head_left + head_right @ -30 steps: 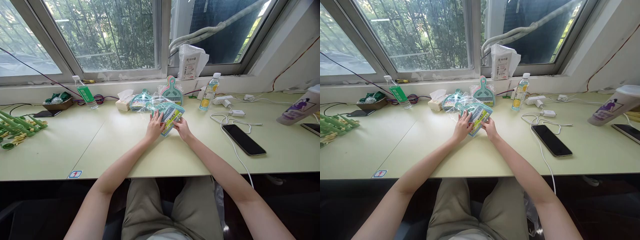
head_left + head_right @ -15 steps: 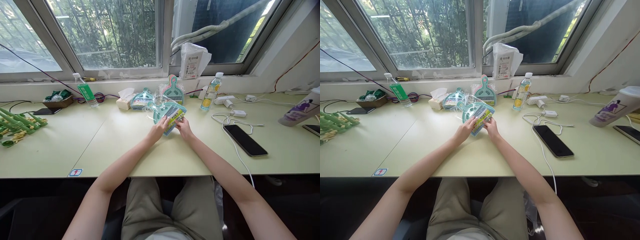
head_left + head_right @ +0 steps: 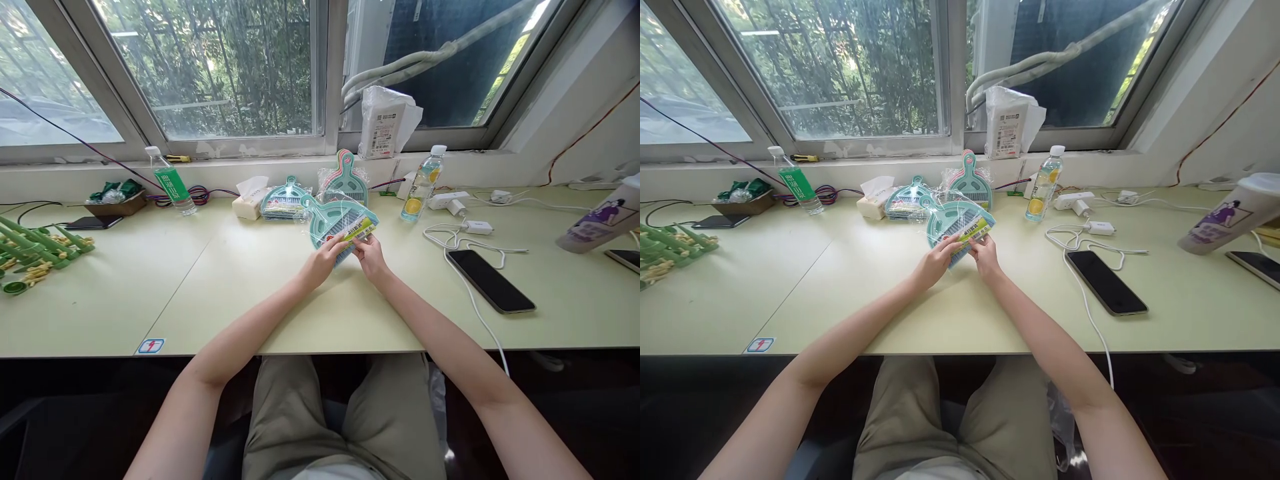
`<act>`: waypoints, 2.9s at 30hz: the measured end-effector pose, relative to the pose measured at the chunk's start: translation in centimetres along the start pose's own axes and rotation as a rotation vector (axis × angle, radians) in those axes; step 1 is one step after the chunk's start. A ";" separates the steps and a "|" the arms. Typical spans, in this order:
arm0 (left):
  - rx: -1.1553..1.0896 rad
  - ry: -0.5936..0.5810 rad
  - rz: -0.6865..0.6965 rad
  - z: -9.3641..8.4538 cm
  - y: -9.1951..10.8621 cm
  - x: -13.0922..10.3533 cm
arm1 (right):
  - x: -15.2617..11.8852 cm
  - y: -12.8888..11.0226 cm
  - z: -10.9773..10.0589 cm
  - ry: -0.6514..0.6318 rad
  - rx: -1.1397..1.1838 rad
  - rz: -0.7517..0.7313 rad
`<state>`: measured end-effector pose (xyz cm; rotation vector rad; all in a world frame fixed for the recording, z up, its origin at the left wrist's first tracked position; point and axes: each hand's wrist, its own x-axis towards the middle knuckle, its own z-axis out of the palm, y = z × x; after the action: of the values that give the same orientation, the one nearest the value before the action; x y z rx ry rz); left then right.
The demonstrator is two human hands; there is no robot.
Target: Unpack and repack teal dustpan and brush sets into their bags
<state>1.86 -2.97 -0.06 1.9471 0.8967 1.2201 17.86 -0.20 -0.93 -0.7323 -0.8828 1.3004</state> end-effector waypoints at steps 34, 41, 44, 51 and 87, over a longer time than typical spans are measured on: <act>-0.695 0.181 -0.366 0.1 0.7 1.3 | 0.5 -1.3 -0.6 -0.102 0.084 0.046; -0.634 0.169 -0.354 0.3 0.4 1.1 | 0.5 -1.1 -0.4 -0.032 0.072 0.085; -0.633 0.191 -0.369 0.1 0.3 1.2 | 0.3 -1.0 -0.2 -0.030 0.080 0.067; -0.798 0.124 -0.447 2.3 0.0 0.5 | 0.4 -1.0 -0.3 0.033 0.114 -0.039; -0.602 0.287 -0.336 0.3 0.0 1.3 | 0.7 -0.6 -0.7 -0.087 0.033 0.102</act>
<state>2.56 -1.95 0.47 1.1208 0.8279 1.3825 18.83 0.42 -0.67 -0.7071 -0.9009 1.4435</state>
